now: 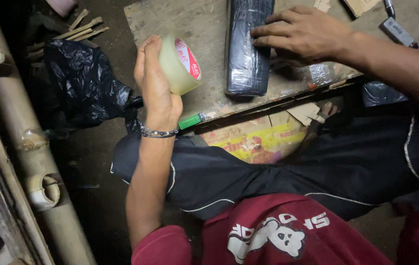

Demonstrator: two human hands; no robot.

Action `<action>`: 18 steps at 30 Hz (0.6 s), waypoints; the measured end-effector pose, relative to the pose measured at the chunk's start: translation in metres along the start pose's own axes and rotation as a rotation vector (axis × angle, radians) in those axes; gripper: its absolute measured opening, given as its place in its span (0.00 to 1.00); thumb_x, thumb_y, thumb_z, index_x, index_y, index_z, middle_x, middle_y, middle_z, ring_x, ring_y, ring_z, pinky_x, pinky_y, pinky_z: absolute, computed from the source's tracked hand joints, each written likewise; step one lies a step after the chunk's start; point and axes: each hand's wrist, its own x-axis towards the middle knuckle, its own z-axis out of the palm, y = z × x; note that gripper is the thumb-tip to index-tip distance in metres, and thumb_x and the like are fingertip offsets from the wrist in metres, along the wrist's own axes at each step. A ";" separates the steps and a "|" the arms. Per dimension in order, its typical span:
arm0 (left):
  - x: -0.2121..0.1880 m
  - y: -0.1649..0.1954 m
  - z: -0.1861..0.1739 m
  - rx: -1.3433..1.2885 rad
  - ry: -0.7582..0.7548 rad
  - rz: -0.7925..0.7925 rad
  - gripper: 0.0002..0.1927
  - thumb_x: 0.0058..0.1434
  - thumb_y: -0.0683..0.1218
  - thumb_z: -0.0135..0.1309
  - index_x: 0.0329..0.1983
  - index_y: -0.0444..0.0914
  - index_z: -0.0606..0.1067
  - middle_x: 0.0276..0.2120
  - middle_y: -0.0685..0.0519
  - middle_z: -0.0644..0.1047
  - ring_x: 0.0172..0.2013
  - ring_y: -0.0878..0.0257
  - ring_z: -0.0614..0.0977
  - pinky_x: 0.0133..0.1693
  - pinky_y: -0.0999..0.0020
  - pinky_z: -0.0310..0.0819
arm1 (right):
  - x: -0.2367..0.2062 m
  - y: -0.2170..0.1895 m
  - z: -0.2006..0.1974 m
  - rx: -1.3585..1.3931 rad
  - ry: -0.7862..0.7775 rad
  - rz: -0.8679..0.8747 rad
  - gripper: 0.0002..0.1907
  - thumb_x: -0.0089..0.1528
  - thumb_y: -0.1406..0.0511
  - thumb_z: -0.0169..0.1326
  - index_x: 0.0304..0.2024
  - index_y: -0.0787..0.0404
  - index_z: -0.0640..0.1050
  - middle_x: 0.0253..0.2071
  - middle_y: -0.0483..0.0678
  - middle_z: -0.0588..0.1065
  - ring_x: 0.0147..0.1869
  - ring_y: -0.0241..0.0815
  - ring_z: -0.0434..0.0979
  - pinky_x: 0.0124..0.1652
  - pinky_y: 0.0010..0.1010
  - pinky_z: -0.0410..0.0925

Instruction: The person sits on the floor and wraps clear tape around a black rectangular package on a low wooden bench, rotating the package to tape its sides. They then pick up a paper shipping label, hold it up, and point at the barcode and text on it.

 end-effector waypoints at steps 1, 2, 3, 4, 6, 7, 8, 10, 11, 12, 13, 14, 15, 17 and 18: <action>0.000 -0.002 0.000 0.000 -0.003 -0.001 0.15 0.67 0.46 0.56 0.53 0.34 0.76 0.48 0.52 0.78 0.51 0.63 0.78 0.55 0.68 0.73 | 0.000 0.001 0.002 -0.007 0.008 0.005 0.30 0.65 0.52 0.50 0.70 0.46 0.68 0.73 0.38 0.66 0.68 0.42 0.70 0.61 0.36 0.67; 0.000 -0.003 0.001 0.002 -0.006 -0.004 0.15 0.67 0.46 0.56 0.53 0.34 0.76 0.48 0.52 0.78 0.51 0.63 0.78 0.55 0.68 0.73 | -0.001 0.003 0.003 -0.005 0.004 0.019 0.31 0.64 0.51 0.50 0.69 0.48 0.68 0.73 0.39 0.66 0.67 0.42 0.70 0.62 0.36 0.67; 0.000 -0.005 0.001 0.003 -0.010 -0.005 0.15 0.67 0.46 0.56 0.53 0.34 0.76 0.49 0.52 0.78 0.51 0.63 0.78 0.55 0.68 0.73 | -0.001 0.007 0.005 -0.003 0.000 0.032 0.32 0.63 0.50 0.51 0.68 0.50 0.69 0.72 0.40 0.67 0.67 0.42 0.70 0.62 0.36 0.67; 0.001 -0.006 0.001 0.003 -0.009 -0.007 0.15 0.67 0.46 0.56 0.53 0.33 0.76 0.49 0.51 0.78 0.51 0.63 0.78 0.55 0.68 0.73 | -0.002 0.009 0.007 0.000 -0.002 0.046 0.33 0.63 0.48 0.51 0.68 0.51 0.69 0.71 0.40 0.68 0.67 0.42 0.71 0.63 0.37 0.67; 0.001 -0.009 0.002 0.002 -0.008 -0.014 0.15 0.67 0.45 0.57 0.54 0.33 0.75 0.48 0.51 0.78 0.50 0.62 0.78 0.55 0.67 0.73 | -0.001 0.012 0.013 -0.004 0.044 0.026 0.30 0.66 0.48 0.50 0.67 0.52 0.70 0.70 0.43 0.70 0.66 0.43 0.72 0.63 0.37 0.68; 0.002 -0.010 0.003 0.010 -0.013 -0.016 0.15 0.67 0.45 0.56 0.53 0.33 0.75 0.48 0.51 0.78 0.50 0.62 0.78 0.54 0.67 0.73 | -0.001 0.014 0.015 -0.008 0.067 0.015 0.29 0.67 0.48 0.49 0.67 0.52 0.70 0.69 0.45 0.71 0.66 0.44 0.73 0.63 0.37 0.69; 0.003 -0.012 0.003 0.017 -0.016 -0.018 0.15 0.67 0.45 0.56 0.53 0.33 0.75 0.48 0.51 0.78 0.50 0.62 0.78 0.54 0.67 0.73 | -0.001 0.014 0.017 0.030 0.089 0.033 0.29 0.69 0.49 0.48 0.67 0.54 0.70 0.69 0.47 0.71 0.65 0.46 0.74 0.61 0.38 0.70; 0.005 -0.013 0.005 0.029 -0.016 -0.011 0.15 0.67 0.45 0.56 0.53 0.33 0.76 0.49 0.51 0.78 0.50 0.63 0.78 0.54 0.68 0.73 | 0.000 0.014 0.019 0.104 0.131 0.067 0.28 0.74 0.49 0.47 0.69 0.59 0.71 0.67 0.51 0.73 0.64 0.49 0.76 0.58 0.40 0.71; 0.006 -0.014 0.006 0.038 -0.013 -0.002 0.15 0.67 0.45 0.56 0.53 0.33 0.76 0.49 0.51 0.78 0.51 0.63 0.79 0.54 0.68 0.73 | 0.003 0.014 0.020 0.106 0.132 0.081 0.28 0.74 0.49 0.46 0.69 0.59 0.71 0.63 0.53 0.75 0.60 0.50 0.77 0.56 0.42 0.72; 0.007 -0.015 0.008 0.047 -0.011 0.007 0.14 0.67 0.45 0.56 0.53 0.32 0.76 0.49 0.51 0.79 0.51 0.64 0.79 0.55 0.69 0.73 | 0.006 0.015 0.021 0.108 0.134 0.097 0.29 0.75 0.48 0.46 0.69 0.59 0.72 0.59 0.54 0.76 0.56 0.51 0.79 0.54 0.43 0.72; 0.008 -0.016 0.009 0.047 -0.017 0.008 0.14 0.67 0.45 0.56 0.53 0.32 0.76 0.48 0.51 0.79 0.50 0.64 0.79 0.54 0.69 0.73 | 0.008 0.015 0.021 0.111 0.135 0.115 0.29 0.75 0.48 0.46 0.70 0.59 0.72 0.55 0.55 0.78 0.53 0.53 0.80 0.53 0.44 0.73; 0.008 -0.018 0.010 0.046 -0.022 0.010 0.14 0.67 0.45 0.56 0.52 0.32 0.76 0.48 0.51 0.79 0.49 0.64 0.79 0.53 0.69 0.73 | 0.010 0.016 0.022 0.162 0.094 0.165 0.30 0.74 0.49 0.46 0.71 0.60 0.72 0.49 0.55 0.78 0.49 0.52 0.80 0.50 0.44 0.73; 0.009 -0.019 0.011 0.043 -0.025 0.013 0.14 0.67 0.45 0.56 0.52 0.32 0.76 0.47 0.51 0.79 0.49 0.64 0.79 0.53 0.69 0.73 | 0.014 0.018 0.023 0.212 0.055 0.213 0.30 0.74 0.50 0.47 0.72 0.60 0.72 0.42 0.56 0.79 0.45 0.52 0.81 0.47 0.44 0.73; 0.009 -0.023 0.011 0.057 -0.030 0.002 0.13 0.67 0.45 0.56 0.51 0.33 0.75 0.44 0.51 0.79 0.46 0.63 0.79 0.50 0.69 0.74 | 0.017 0.020 0.025 0.249 0.028 0.249 0.26 0.74 0.51 0.47 0.65 0.61 0.73 0.32 0.54 0.79 0.36 0.50 0.80 0.41 0.42 0.73; 0.009 -0.025 0.011 0.065 -0.034 -0.007 0.13 0.67 0.45 0.56 0.51 0.33 0.75 0.43 0.50 0.79 0.45 0.63 0.79 0.49 0.69 0.74 | 0.017 0.023 0.025 0.236 0.040 0.239 0.23 0.74 0.50 0.48 0.58 0.62 0.75 0.29 0.53 0.78 0.31 0.48 0.79 0.37 0.39 0.72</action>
